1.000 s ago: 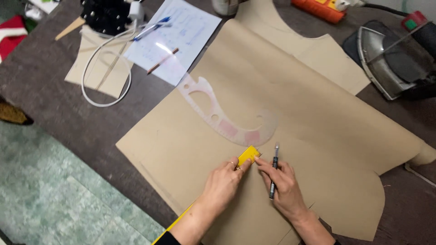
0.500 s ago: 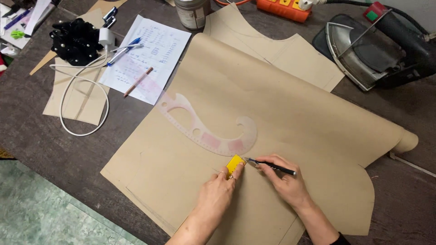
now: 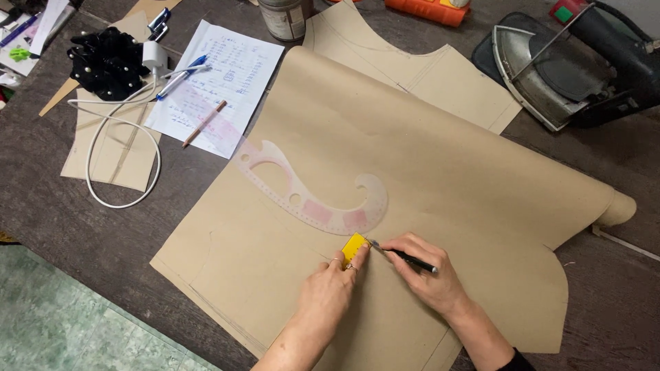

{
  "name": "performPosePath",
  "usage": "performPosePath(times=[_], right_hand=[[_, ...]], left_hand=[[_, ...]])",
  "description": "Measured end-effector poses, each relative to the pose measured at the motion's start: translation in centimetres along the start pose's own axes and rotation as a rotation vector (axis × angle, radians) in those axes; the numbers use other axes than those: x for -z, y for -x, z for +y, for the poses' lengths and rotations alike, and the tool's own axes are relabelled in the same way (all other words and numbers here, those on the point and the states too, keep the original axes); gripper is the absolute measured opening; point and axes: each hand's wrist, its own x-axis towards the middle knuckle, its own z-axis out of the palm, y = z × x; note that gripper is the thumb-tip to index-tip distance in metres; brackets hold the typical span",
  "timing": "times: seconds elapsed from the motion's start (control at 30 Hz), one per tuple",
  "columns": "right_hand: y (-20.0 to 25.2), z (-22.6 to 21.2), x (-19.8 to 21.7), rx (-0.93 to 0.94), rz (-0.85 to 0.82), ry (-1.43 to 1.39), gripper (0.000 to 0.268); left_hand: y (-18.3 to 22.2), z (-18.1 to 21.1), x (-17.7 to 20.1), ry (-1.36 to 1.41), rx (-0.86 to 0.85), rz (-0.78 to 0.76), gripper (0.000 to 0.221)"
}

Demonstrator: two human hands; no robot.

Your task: Drawing a garment pattern on brown paper using a ruler, French curve, and pen

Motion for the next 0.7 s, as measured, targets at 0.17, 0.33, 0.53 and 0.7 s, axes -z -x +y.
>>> performPosePath(times=[0.17, 0.33, 0.53, 0.7], right_hand=[[-0.2, -0.3, -0.1, 0.011, 0.004, 0.011, 0.014], [-0.2, -0.3, 0.1, -0.012, -0.003, 0.039, 0.011], [-0.4, -0.9, 0.2, 0.002, -0.013, 0.056, 0.011], [0.0, -0.7, 0.1, -0.027, 0.01, 0.067, 0.009]], left_hand=[[0.1, 0.1, 0.5, -0.008, 0.011, -0.022, 0.073], [0.2, 0.1, 1.0, -0.012, 0.003, -0.06, 0.074], [0.1, 0.2, 0.9, -0.001, 0.007, -0.052, 0.073], [0.3, 0.4, 1.5, -0.023, 0.002, -0.046, 0.077]])
